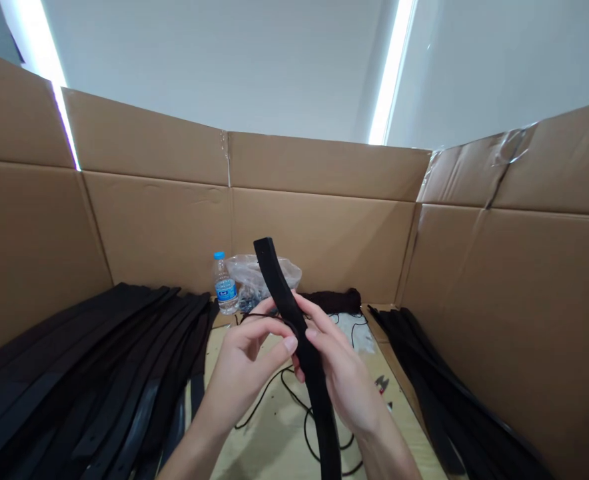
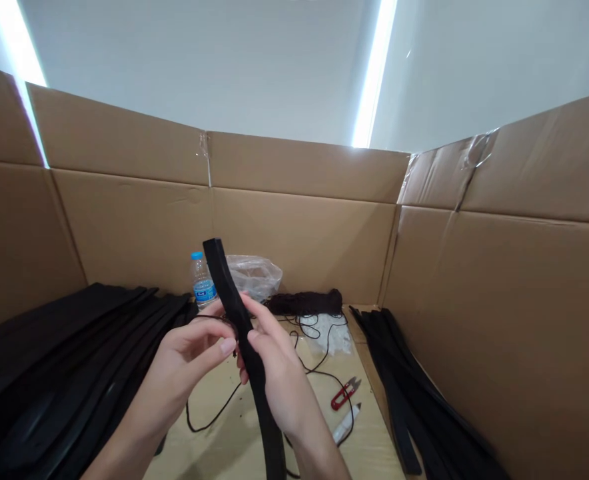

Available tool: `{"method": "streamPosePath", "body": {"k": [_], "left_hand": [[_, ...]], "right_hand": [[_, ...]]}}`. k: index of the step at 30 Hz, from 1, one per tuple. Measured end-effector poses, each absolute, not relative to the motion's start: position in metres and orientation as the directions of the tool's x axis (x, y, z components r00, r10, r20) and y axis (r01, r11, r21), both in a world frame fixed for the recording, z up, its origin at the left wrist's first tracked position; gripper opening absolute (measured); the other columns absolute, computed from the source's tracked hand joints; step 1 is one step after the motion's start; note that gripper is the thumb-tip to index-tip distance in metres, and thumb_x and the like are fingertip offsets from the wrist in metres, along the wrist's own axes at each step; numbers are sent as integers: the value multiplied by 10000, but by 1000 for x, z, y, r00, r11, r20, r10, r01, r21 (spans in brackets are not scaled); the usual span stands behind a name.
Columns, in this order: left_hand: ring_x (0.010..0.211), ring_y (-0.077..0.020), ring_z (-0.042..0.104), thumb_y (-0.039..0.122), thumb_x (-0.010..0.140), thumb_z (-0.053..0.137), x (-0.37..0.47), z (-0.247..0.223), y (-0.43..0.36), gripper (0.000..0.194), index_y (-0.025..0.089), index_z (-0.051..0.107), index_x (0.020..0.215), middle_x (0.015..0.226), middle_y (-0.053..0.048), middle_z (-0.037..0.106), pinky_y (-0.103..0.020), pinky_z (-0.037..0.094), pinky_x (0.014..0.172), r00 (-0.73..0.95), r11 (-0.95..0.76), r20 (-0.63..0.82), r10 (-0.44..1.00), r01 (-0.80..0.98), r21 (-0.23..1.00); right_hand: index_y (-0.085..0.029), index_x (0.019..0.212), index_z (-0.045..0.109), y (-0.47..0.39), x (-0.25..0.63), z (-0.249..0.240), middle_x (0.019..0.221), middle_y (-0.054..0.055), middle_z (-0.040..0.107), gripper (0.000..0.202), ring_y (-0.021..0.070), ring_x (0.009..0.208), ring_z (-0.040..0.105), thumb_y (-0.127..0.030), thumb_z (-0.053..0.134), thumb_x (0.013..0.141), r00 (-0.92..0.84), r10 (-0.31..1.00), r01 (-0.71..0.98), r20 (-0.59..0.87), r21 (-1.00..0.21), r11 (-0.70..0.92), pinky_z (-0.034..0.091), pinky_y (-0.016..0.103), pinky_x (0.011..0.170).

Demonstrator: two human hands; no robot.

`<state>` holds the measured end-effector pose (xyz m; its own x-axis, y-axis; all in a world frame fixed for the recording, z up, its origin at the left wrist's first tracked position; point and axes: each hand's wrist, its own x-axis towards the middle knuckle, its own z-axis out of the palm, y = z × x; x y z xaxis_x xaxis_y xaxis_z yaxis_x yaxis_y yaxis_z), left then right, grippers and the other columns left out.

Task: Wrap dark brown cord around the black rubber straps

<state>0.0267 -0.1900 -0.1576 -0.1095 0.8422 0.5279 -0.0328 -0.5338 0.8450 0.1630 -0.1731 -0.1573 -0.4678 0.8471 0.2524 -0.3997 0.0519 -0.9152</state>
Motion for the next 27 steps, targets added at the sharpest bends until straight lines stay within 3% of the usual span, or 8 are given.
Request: {"method": "streamPosePath", "body": {"k": [3,8,15,20,22,24,27], "left_hand": [[1192,-348,519,332,669,757,23,-159,-190,145,214,726,593,967,-111,708,-403,445,971,-104,-515,508,855,-53,856],[1174,-348,538,341,665,767,20,-163,-188,143,209,735,622,978,-121,702,-411,467,950,-113,-506,496,861,-93,858],[1081,-319,599,345,677,758,23,-162,-187,138,224,739,613,986,-95,704,-381,491,926,-98,-534,528,843,-42,845],[1149,-305,568,308,695,746,24,-161,-188,126,224,736,602,1086,-88,690,-347,481,945,-121,-580,580,806,34,814],[1157,-298,565,294,695,748,25,-161,-187,109,229,740,608,1107,-81,686,-345,478,956,-121,-587,586,801,28,809],[1152,-293,571,291,689,754,25,-162,-186,92,237,746,615,1089,-74,694,-350,476,964,-122,-591,587,800,5,807],[1131,-296,584,302,678,763,24,-164,-185,80,241,759,627,1060,-74,704,-362,480,963,-129,-582,575,808,-25,812]], "right_hand": [[-336,1270,578,-175,165,-157,1162,37,575,421,111,699,466,-373,580,851,-454,841,-325,294,-934,151,402,254,629],[-304,1230,585,-176,167,-154,911,20,565,370,122,698,447,-407,573,875,-441,801,-264,406,-911,316,391,253,627],[-253,1151,618,-173,161,-154,821,10,553,357,111,625,472,-408,620,829,-459,807,-428,372,-888,166,407,238,541],[-237,1100,695,-173,160,-155,904,33,644,345,104,633,493,-231,549,788,-453,826,-484,335,-871,88,405,233,550],[-267,1106,697,-175,161,-154,971,19,668,430,120,716,547,-134,531,733,-461,801,-461,383,-874,153,451,248,626],[-316,1141,673,-178,161,-152,1056,-11,671,500,145,893,597,-76,551,720,-462,765,-419,449,-871,258,484,294,808],[-332,1186,640,-182,160,-149,1188,-24,643,482,178,1139,558,-84,595,775,-442,738,-358,510,-854,377,386,385,1047]]}}
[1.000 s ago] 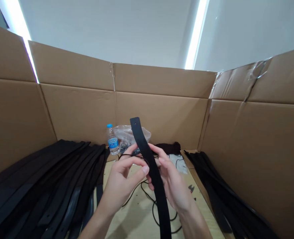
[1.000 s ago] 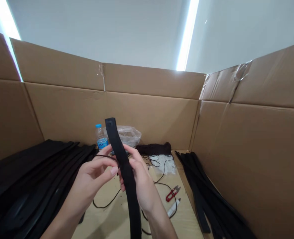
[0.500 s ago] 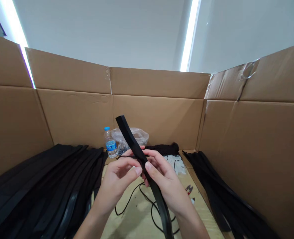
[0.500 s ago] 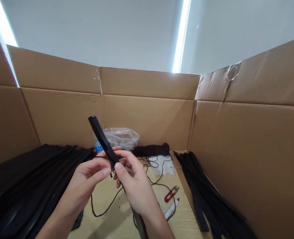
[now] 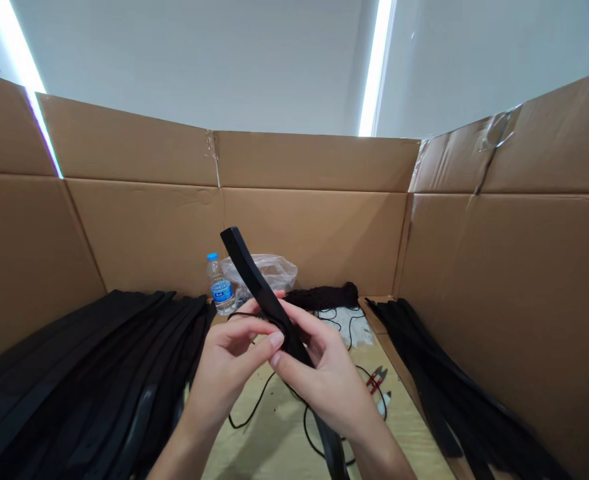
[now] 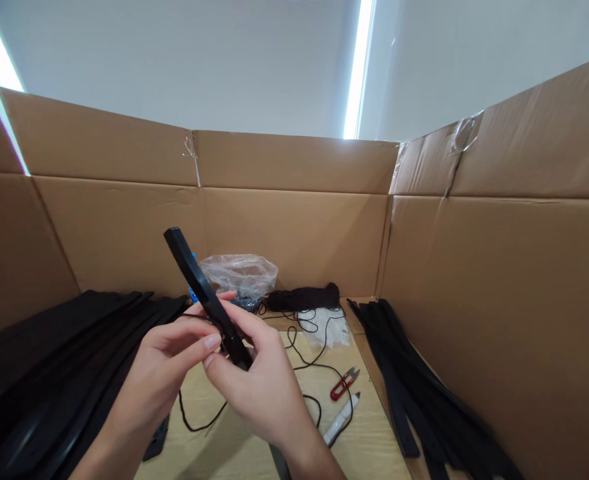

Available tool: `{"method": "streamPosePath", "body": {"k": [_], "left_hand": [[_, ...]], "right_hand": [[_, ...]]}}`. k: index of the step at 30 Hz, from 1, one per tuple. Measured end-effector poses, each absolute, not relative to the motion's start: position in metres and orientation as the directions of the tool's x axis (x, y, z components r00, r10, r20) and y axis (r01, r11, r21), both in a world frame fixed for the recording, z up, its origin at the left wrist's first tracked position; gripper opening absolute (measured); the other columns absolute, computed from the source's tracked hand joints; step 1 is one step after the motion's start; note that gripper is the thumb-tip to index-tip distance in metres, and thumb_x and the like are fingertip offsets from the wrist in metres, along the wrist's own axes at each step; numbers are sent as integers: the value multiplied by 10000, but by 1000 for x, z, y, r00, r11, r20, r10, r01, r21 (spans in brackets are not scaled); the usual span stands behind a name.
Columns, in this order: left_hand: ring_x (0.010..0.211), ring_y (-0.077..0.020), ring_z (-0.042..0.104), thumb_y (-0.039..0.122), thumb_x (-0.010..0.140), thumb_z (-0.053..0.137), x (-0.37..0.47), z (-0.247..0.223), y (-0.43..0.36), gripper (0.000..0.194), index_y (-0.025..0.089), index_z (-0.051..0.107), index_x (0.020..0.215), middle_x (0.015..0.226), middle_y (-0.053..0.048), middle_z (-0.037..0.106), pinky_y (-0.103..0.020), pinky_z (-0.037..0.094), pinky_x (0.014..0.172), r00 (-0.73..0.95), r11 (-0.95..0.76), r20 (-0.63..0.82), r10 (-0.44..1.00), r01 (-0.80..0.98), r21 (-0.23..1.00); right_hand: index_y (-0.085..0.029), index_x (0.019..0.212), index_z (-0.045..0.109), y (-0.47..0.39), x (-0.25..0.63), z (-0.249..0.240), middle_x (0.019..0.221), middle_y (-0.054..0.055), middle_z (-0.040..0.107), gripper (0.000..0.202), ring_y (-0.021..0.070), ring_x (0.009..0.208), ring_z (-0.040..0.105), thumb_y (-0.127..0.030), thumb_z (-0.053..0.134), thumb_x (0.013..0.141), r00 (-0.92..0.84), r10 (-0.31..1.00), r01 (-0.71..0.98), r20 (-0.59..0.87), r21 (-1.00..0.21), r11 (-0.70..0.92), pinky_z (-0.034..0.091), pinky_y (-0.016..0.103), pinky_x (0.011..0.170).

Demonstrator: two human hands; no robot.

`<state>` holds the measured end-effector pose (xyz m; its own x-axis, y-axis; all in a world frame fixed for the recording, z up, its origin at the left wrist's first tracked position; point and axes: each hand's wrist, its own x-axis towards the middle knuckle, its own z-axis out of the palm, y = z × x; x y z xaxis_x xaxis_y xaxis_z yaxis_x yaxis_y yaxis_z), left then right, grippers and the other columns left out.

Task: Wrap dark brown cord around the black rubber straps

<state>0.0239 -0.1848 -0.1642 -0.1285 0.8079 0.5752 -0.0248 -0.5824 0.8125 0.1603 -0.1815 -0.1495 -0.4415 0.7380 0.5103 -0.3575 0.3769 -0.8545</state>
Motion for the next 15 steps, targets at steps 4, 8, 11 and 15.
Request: {"method": "streamPosePath", "body": {"k": [4,8,11,15], "left_hand": [[1082,-302,610,306,667,771,23,-165,-185,81,228,769,644,1103,-82,695,-377,499,935,-128,-553,544,830,-53,832],[1080,-291,612,272,671,769,24,-164,-187,76,206,759,635,1100,-86,698,-378,477,963,-130,-555,546,828,-46,831],[1079,-261,617,249,683,762,25,-164,-187,85,192,735,626,1097,-75,701,-337,474,959,-151,-554,542,827,-46,831],[999,-206,652,237,678,773,26,-166,-186,158,178,646,603,1013,-51,725,-250,521,832,-248,-540,501,829,-127,832]], "right_hand": [[-304,1213,628,-182,159,-150,1238,1,627,409,204,1178,548,-147,595,838,-423,732,-291,533,-846,448,376,428,1071],[-291,1203,640,-181,159,-149,1196,10,649,367,193,1119,576,-159,544,875,-408,736,-255,540,-841,477,410,398,1034],[-296,1230,626,-181,158,-150,1158,13,662,404,180,976,612,-148,528,867,-420,739,-214,527,-848,484,466,372,939],[-313,1270,597,-179,158,-153,1131,4,656,513,145,810,588,-97,509,813,-443,742,-189,503,-862,471,491,312,793]]}}
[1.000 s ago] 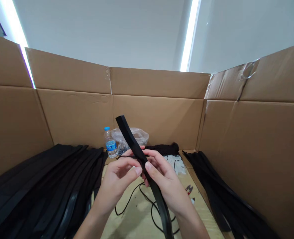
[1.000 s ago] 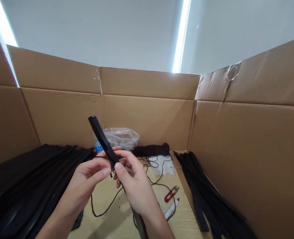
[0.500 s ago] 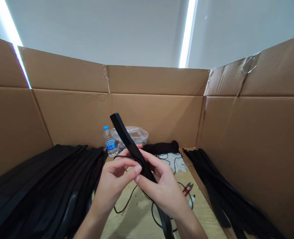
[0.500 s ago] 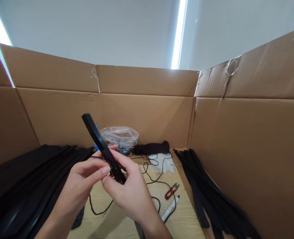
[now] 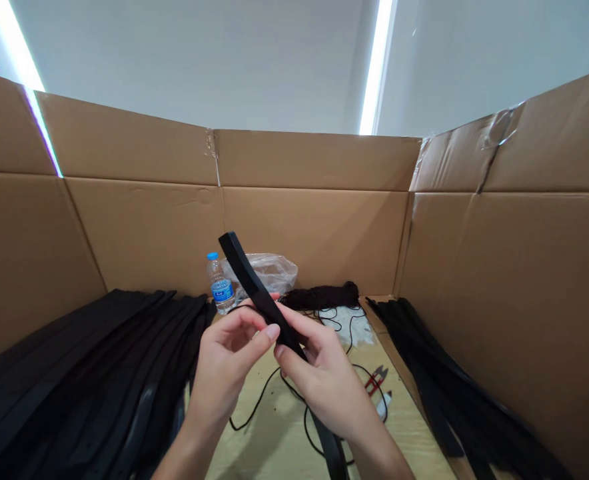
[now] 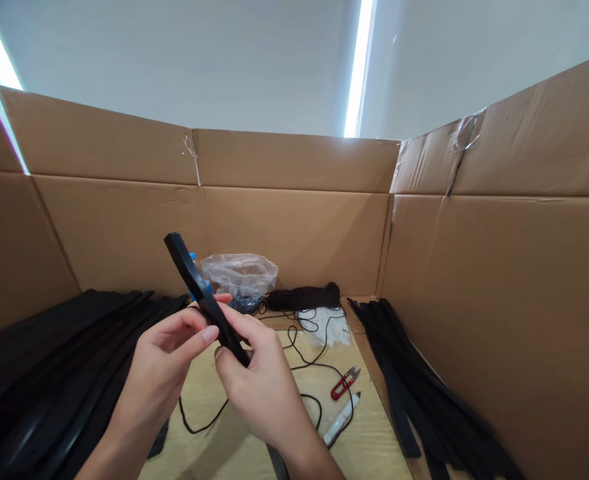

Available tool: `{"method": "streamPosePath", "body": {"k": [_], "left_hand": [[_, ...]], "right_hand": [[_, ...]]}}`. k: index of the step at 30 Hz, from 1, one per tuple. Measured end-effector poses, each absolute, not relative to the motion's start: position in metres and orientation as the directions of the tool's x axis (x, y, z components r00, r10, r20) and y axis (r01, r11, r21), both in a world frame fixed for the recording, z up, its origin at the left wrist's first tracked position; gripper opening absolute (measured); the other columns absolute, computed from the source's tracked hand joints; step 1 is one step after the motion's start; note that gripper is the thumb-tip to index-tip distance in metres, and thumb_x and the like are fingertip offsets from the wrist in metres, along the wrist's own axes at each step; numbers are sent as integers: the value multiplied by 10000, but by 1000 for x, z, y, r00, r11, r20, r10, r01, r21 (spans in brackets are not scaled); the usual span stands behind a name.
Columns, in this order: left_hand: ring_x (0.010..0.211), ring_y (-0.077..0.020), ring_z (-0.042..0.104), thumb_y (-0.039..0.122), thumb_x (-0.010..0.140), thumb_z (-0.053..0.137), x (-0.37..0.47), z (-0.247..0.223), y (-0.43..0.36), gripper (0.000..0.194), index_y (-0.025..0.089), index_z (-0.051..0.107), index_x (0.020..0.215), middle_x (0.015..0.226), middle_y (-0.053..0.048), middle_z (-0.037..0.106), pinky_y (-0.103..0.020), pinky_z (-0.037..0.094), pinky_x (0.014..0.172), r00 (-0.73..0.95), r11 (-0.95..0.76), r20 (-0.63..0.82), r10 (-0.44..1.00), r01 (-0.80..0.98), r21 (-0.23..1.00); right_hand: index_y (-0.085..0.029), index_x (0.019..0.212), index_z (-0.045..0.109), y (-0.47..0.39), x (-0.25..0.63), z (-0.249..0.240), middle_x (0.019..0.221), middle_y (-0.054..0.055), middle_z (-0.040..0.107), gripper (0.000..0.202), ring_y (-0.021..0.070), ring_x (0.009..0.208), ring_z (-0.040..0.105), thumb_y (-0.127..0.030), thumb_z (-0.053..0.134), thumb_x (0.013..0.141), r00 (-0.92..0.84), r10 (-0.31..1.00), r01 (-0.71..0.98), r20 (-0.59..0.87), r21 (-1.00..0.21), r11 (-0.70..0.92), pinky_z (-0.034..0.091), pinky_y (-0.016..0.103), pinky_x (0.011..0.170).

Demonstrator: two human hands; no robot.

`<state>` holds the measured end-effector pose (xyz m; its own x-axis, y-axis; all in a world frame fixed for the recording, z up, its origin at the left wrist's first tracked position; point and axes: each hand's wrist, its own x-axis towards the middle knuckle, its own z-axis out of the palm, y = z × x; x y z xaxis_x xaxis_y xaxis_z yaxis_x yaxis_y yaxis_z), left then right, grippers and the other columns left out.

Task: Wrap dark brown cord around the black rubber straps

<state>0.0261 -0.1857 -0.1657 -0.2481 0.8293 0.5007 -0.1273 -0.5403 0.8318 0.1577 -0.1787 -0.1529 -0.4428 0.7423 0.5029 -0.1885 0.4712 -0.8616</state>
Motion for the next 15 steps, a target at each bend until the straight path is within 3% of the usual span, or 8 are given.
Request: {"method": "streamPosePath", "body": {"k": [4,8,12,15], "left_hand": [[910,-164,666,198,650,798,27,-165,-185,243,176,557,634,923,-25,727,-194,530,718,-297,-556,496,816,-173,813],[879,-144,667,188,650,801,28,-164,-185,241,168,561,668,923,-30,725,-191,540,737,-282,-575,518,808,-187,796],[808,-113,659,188,657,798,29,-164,-185,219,171,592,729,949,-24,724,-182,546,724,-258,-578,527,810,-193,793],[780,-106,653,182,659,797,29,-164,-185,212,174,605,750,910,-16,720,-173,545,702,-247,-585,539,806,-193,787]], "right_hand": [[-306,1275,596,-177,158,-155,1024,2,661,576,139,775,544,-65,492,762,-465,723,-225,512,-857,463,465,283,742],[-319,1245,616,-177,159,-154,878,-13,622,574,121,704,487,-69,511,739,-475,727,-252,496,-868,428,436,253,669],[-303,1200,645,-179,159,-153,861,-12,592,469,90,621,421,-119,514,790,-472,741,-251,477,-879,405,380,219,557],[-259,1180,655,-179,158,-153,738,-21,535,403,79,572,397,-155,514,817,-472,764,-235,439,-898,371,346,213,517]]}}
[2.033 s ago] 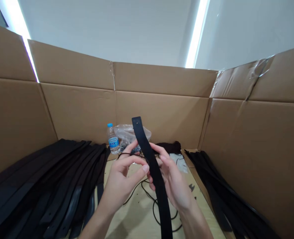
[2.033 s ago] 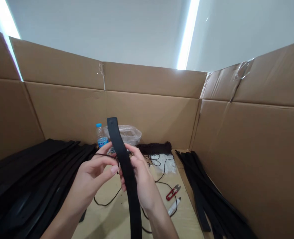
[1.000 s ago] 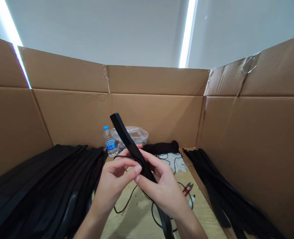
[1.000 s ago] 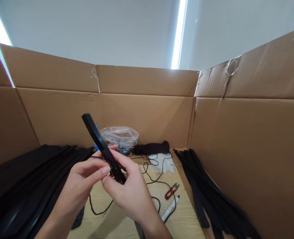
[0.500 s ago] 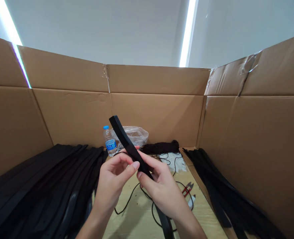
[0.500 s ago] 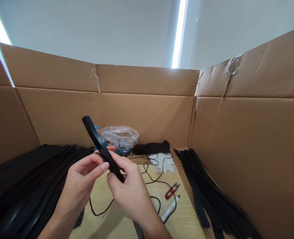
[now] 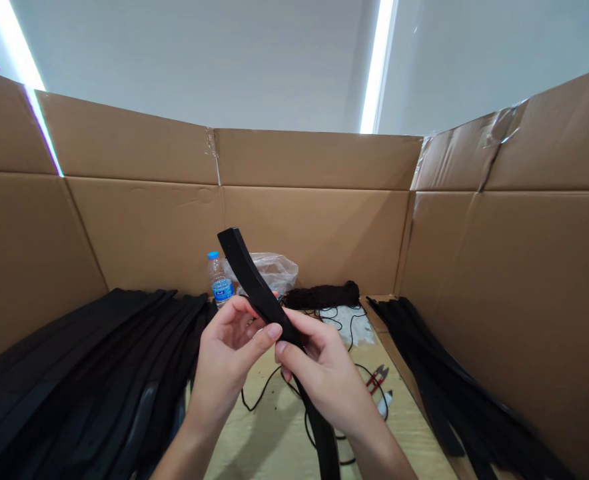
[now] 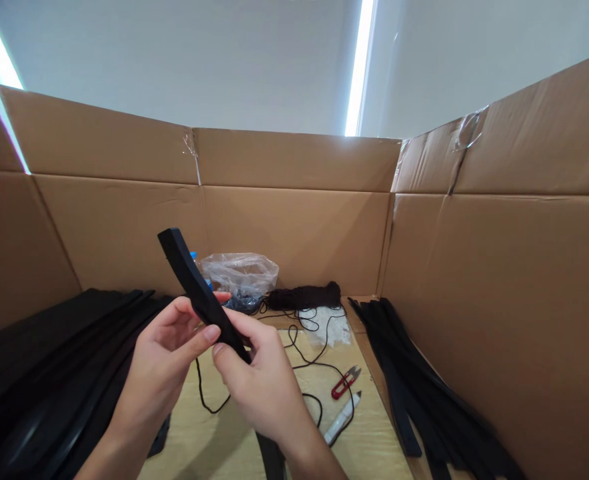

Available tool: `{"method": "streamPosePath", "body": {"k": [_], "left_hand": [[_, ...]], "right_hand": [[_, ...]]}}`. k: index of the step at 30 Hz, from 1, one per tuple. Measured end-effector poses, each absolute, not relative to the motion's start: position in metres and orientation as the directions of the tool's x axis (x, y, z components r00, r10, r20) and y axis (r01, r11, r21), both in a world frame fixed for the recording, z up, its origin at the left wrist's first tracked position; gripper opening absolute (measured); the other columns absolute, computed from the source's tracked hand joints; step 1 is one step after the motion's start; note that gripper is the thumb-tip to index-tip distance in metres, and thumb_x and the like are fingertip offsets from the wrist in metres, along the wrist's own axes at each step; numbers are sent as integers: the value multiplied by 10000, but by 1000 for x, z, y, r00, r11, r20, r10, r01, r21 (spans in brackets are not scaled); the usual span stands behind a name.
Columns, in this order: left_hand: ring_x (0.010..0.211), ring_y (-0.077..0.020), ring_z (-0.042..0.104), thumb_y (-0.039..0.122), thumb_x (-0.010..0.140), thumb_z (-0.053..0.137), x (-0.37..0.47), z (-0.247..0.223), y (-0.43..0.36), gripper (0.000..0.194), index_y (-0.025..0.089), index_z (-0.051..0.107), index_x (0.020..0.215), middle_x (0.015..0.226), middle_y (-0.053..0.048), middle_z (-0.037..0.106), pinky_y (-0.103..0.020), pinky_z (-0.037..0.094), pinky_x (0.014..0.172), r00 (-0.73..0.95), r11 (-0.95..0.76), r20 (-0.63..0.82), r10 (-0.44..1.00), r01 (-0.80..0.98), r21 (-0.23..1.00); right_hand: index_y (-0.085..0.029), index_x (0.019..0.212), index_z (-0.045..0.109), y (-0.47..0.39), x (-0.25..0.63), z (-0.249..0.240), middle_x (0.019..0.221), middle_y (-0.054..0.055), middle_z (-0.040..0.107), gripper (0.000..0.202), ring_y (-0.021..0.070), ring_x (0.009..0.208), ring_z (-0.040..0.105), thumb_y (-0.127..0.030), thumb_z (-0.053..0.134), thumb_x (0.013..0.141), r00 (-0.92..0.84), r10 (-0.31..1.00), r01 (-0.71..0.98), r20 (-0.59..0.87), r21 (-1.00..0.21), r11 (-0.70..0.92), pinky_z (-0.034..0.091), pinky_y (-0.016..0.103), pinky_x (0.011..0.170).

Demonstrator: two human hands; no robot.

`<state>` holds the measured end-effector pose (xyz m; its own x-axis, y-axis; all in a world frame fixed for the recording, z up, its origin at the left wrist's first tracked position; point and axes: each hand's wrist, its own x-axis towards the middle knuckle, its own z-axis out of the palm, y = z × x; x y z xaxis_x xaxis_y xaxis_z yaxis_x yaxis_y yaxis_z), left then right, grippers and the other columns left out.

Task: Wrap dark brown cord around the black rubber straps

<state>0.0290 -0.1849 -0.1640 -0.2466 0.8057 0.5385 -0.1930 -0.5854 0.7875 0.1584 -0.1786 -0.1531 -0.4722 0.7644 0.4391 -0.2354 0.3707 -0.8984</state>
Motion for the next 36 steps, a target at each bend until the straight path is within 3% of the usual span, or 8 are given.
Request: {"method": "streamPosePath", "body": {"k": [4,10,16,26,32,34,36], "left_hand": [[803,-111,653,186,667,791,29,-163,-186,207,169,618,778,928,-23,715,-176,545,710,-237,-576,532,813,-191,795],[821,-122,653,203,653,803,30,-161,-186,240,164,637,822,924,-31,712,-177,538,714,-229,-550,507,831,-197,812],[852,-146,639,246,666,798,30,-160,-187,273,163,640,873,951,-46,698,-214,539,737,-206,-501,465,861,-190,844],[779,-133,631,236,655,801,30,-160,-188,294,160,652,897,938,-50,691,-192,524,637,-222,-501,460,860,-195,843],[738,-134,628,253,644,806,30,-160,-189,295,164,659,884,932,-53,698,-180,511,571,-240,-495,449,861,-187,849],[762,-137,638,258,653,802,30,-161,-188,293,168,665,895,939,-52,702,-186,527,614,-248,-500,453,857,-181,847],[817,-140,647,254,663,799,30,-162,-187,280,177,672,900,946,-44,705,-191,538,693,-252,-517,469,846,-179,837]], "right_hand": [[-213,1147,657,-177,158,-154,637,-43,470,368,68,515,386,-187,524,805,-485,797,-239,360,-931,275,321,208,482],[-146,887,676,-174,158,-153,584,-38,503,221,54,468,422,-185,532,724,-536,789,-361,301,-926,108,315,195,461],[-139,862,654,-172,155,-153,546,-34,526,218,57,431,431,-234,539,704,-553,796,-412,245,-911,-6,324,189,431],[-137,1025,664,-176,155,-152,559,-51,506,341,56,449,414,-172,486,737,-503,809,-253,303,-947,197,342,185,440],[-182,1192,618,-182,155,-153,595,-51,473,402,72,492,402,-151,468,820,-469,818,-179,333,-943,281,345,194,459],[-211,1237,598,-184,153,-154,657,-30,520,410,89,542,456,-161,463,854,-436,809,-143,395,-918,371,400,213,507],[-243,1252,592,-186,152,-154,816,7,616,405,126,710,565,-165,462,877,-386,775,-108,501,-858,502,485,267,682]]}}
